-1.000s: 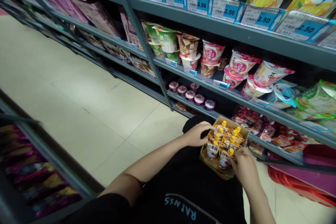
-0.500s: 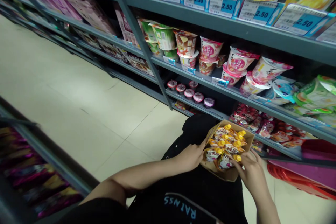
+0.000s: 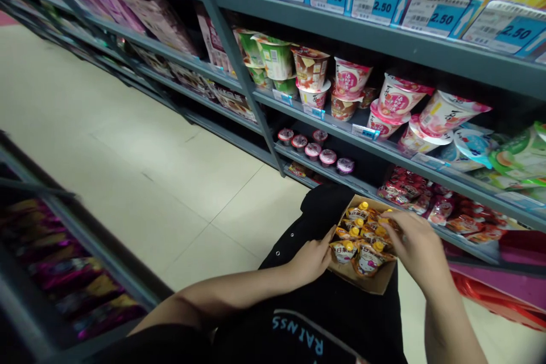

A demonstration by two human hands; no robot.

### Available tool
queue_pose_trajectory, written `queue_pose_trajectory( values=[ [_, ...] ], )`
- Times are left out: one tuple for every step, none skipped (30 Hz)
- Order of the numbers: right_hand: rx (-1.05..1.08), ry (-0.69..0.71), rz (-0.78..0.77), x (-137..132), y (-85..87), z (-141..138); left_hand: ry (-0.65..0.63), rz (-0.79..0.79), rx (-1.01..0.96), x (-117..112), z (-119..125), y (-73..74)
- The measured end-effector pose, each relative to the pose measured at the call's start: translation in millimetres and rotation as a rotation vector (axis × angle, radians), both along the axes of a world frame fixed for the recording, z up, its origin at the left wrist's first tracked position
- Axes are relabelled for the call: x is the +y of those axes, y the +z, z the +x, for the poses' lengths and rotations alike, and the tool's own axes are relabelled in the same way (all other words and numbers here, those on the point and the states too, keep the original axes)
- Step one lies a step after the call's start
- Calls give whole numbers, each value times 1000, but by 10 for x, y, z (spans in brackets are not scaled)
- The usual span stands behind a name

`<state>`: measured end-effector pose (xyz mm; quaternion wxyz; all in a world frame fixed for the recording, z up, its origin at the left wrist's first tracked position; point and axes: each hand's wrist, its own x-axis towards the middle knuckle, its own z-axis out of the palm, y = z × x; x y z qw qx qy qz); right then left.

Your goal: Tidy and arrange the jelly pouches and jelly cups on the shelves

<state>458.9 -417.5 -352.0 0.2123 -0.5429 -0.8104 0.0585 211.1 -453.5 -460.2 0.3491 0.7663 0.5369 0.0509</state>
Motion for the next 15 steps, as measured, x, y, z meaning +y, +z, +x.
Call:
queue_pose_trajectory(
  values=[
    [-38, 37, -56, 104, 28, -81, 0, 10, 1, -1, 2, -5],
    [-100, 82, -132, 211, 39, -173, 0, 16, -4, -1, 3, -9],
    [-176, 118, -220, 313, 39, -267, 1, 19, -9, -1, 5, -12],
    [-251, 147, -302, 407, 35, -354, 2, 17, -9, 0, 5, -13],
    [-313, 177, -377, 490, 30, -425, 0, 13, -3, 1, 5, -12],
    [-353, 216, -441, 559, 26, -479, -4, 5, 7, 3, 4, -9],
    [-372, 263, -492, 616, 22, -514, -10, -5, 15, 5, 2, -5],
    [-384, 316, -531, 661, 14, -536, -14, -18, 17, 7, -1, 1],
    [-398, 359, -558, 695, 1, -548, -17, -31, 13, 11, -5, 6],
    [-429, 379, -572, 719, -19, -557, -18, -41, 9, 14, -10, 11],
    [-476, 369, -574, 735, -45, -567, -15, -49, 6, 18, -16, 15],
    [-530, 339, -567, 744, -76, -579, -11, -53, 6, 21, -22, 18],
    [-580, 304, -557, 747, -108, -594, -8, -54, 6, 23, -29, 19],
    [-616, 272, -549, 746, -138, -611, -4, -53, 8, 25, -35, 18],
    [-631, 242, -542, 741, -163, -629, -1, -50, 9, 26, -41, 15]
  ],
)
